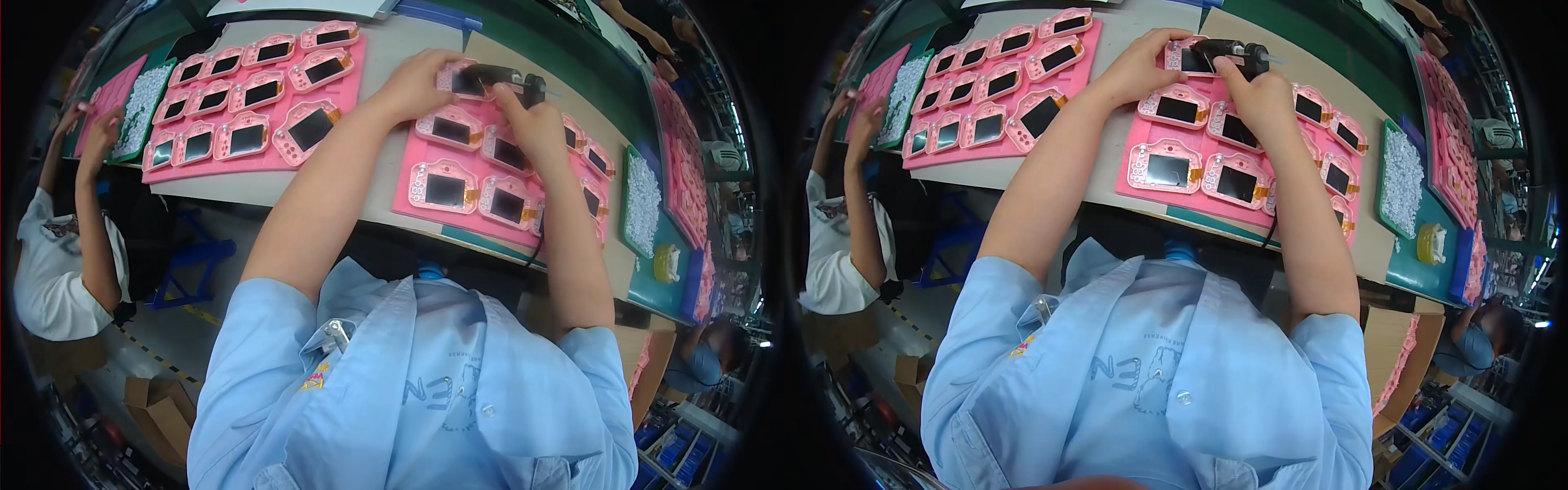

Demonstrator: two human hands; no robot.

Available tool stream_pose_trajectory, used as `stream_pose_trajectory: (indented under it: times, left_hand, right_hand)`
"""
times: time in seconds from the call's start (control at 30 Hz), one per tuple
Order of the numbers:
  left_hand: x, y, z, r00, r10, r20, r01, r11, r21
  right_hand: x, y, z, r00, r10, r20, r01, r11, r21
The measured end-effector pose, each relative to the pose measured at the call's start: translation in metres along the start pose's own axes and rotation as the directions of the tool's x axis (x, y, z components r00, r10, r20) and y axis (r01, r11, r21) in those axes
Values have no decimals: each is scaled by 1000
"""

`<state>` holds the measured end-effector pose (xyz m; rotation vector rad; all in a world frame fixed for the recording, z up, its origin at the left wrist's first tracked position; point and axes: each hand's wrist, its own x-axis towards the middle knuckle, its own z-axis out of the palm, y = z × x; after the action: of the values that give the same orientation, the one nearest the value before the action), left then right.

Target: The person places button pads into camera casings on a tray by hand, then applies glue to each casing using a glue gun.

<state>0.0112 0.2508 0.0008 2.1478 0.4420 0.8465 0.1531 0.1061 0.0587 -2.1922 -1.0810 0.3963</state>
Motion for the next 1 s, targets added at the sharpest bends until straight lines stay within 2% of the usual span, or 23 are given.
stream_pose_trajectory:
  times: [0.23,0.33,0.43,0.53,0.63,0.73,0.83,0.93,1.0]
  left_hand:
    - [2,-6,2,1000,22,15,-22,1000,19]
    - [3,-11,3,1000,9,9,-10,999,43]
    - [1,-10,5,1000,-2,6,1,998,65]
    - [1,-5,3,1000,4,15,-6,996,87]
    - [1,-6,4,1000,24,17,-25,994,102]
    - [3,-11,4,999,47,9,-47,994,97]
    - [3,-16,6,999,50,3,-50,994,93]
    - [2,-15,6,999,37,2,-37,995,90]
    - [2,-13,6,999,31,3,-32,996,86]
  right_hand:
    - [-4,-3,0,1000,-10,-21,10,1000,-3]
    - [-9,0,0,994,-97,-56,101,993,65]
    - [-16,0,-8,997,-72,-36,70,996,-47]
    - [-28,-6,-19,997,36,67,-36,999,0]
    - [-32,-6,-22,998,24,53,-27,998,63]
    - [-34,-7,-24,997,34,64,-36,999,37]
    - [-32,-7,-23,997,18,74,-16,1000,-24]
    - [-29,-4,-23,993,-98,67,111,968,-225]
    - [-30,-7,-23,987,-148,60,159,946,-281]
